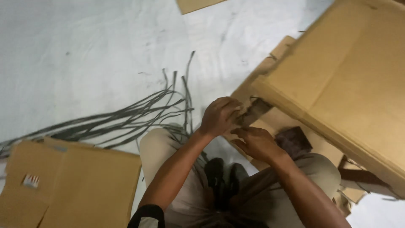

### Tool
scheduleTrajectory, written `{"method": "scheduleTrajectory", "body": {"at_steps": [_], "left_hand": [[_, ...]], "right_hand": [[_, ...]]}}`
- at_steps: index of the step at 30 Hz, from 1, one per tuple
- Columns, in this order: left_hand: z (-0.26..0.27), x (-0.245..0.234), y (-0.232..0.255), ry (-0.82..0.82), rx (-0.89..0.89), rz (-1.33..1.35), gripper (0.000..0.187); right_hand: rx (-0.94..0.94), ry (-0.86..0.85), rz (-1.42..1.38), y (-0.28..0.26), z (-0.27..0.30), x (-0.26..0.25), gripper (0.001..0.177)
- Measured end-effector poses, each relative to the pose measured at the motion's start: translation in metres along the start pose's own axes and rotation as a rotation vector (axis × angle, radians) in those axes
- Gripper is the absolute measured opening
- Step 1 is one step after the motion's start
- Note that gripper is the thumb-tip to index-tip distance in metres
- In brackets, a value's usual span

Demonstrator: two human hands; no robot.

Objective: Packing a wooden chair with cardboard sheets and plastic straps.

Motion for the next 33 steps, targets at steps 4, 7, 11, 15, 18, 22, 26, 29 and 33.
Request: {"method": "scheduleTrajectory", "body": {"at_steps": [4, 7, 11, 15, 18, 22, 26, 29, 33], "left_hand": [[0.064, 0.034, -0.09, -0.255, -0.369, -0.139, 0.029], [0.12, 0.057, -0.145, -0.373, -0.661, -0.229, 0.038], [0.182, 0.072, -0.184, -0.365, -0.864, -0.243, 0.041], [0.226, 0.095, -0.229, -0.379, -1.091, -0.303, 0.045], [0.23, 0.093, -0.233, -0.246, -1.112, -0.3, 0.037], [0.216, 0.062, -0.221, -0.159, -1.171, -0.286, 0.036], [0.2, 0.025, -0.221, -0.053, -1.16, -0.331, 0.04], [0.214, 0.016, -0.256, -0.015, -1.227, -0.335, 0.039], [0.227, -0.008, -0.279, -0.104, -1.291, -0.387, 0.043]], "right_hand": [[0.041, -0.383, 0.105, 0.012, -0.03, 0.056, 0.045], [-0.057, -0.385, 0.146, -0.002, -0.042, 0.067, 0.045], [-0.111, -0.413, 0.118, -0.019, -0.049, 0.065, 0.043], [-0.04, -0.476, 0.088, -0.006, -0.054, 0.077, 0.045], [0.005, -0.492, 0.078, 0.004, -0.056, 0.076, 0.043], [0.041, -0.508, 0.028, 0.012, -0.063, 0.074, 0.044], [0.067, -0.519, 0.031, 0.021, -0.064, 0.073, 0.047], [0.081, -0.539, 0.015, 0.024, -0.063, 0.07, 0.047], [0.124, -0.527, -0.024, 0.032, -0.06, 0.071, 0.047]]}}
Point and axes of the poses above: each hand's wrist, its own z-axis away from the middle knuckle, its own x-axis out of the palm, y = z × x, the point moved 4 cm from there along -z, towards the middle knuckle, and after that the axes turned 2 degrees about z, right-handed, at the moved point
